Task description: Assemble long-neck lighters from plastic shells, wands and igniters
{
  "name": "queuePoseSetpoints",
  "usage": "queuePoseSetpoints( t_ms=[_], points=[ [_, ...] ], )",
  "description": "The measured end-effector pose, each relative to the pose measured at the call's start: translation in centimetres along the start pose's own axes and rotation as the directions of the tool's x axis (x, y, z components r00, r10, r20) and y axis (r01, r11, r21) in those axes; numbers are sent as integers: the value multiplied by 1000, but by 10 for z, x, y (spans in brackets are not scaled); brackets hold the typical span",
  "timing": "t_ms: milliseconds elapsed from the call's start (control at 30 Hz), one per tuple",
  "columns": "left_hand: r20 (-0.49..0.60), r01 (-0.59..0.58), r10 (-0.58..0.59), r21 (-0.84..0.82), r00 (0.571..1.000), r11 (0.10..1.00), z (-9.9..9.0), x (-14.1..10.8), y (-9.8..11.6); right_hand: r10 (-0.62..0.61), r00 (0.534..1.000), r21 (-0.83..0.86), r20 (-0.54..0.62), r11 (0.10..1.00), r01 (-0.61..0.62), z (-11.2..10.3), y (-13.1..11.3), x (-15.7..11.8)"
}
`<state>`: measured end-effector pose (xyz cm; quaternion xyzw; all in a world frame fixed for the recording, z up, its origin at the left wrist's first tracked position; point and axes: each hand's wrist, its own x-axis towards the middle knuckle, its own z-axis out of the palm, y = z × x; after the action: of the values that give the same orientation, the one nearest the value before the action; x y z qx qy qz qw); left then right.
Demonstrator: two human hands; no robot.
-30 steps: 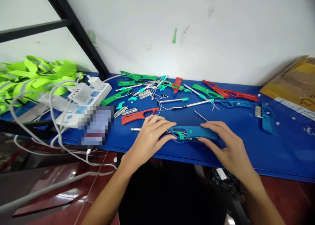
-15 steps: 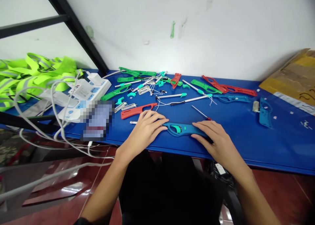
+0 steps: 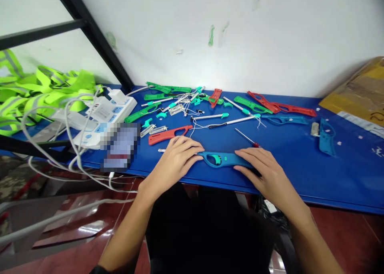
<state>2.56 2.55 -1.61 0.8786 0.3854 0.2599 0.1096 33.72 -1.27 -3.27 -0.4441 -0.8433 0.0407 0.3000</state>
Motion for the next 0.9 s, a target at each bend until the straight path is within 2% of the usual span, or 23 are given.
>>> queuePoseSetpoints(
  t_ms=[500, 900],
  points=[
    [7, 27, -26, -116, 1000, 993, 5, 1, -10, 1, 999, -18, 33, 1000, 0, 1, -4, 1],
    [35, 41, -36, -157, 999, 987, 1, 1, -8, -18, 999, -34, 28, 999, 19, 0, -7, 4]
  ],
)
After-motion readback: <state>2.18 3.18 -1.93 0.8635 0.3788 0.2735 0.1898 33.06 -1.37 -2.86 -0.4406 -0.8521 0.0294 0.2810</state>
